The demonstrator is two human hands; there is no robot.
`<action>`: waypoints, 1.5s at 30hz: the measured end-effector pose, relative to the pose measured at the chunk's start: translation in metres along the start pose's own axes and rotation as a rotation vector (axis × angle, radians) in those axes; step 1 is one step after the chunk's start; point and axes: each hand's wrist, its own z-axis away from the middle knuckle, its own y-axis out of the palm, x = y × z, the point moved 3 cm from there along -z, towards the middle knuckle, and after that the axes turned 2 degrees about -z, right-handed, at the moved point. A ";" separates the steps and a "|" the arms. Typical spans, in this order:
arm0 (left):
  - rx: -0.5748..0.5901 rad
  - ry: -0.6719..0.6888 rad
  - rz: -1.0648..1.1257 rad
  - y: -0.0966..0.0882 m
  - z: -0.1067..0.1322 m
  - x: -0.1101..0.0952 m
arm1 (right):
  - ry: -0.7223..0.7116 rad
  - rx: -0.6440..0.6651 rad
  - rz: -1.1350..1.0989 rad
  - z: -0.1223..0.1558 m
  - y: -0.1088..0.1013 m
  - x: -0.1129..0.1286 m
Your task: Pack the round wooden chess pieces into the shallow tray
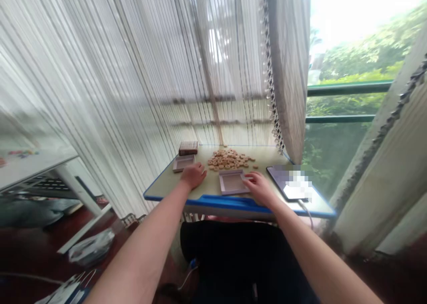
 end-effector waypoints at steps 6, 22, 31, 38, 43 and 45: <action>-0.112 -0.084 0.057 0.000 -0.043 -0.004 | -0.278 -0.021 0.191 -0.046 -0.014 0.023; -0.102 0.232 0.547 0.064 -0.105 -0.007 | -0.262 0.325 0.539 -0.126 0.044 -0.010; -0.074 0.180 0.544 0.057 -0.107 -0.008 | -0.283 0.226 0.571 -0.134 0.044 -0.023; -0.039 0.167 0.513 0.058 -0.103 -0.001 | -0.279 0.328 0.602 -0.133 0.046 -0.020; -0.035 0.143 0.456 0.055 -0.099 0.001 | -0.271 0.321 0.548 -0.129 0.051 -0.016; -0.027 0.122 0.424 0.052 -0.100 0.002 | -0.288 0.325 0.527 -0.127 0.052 -0.014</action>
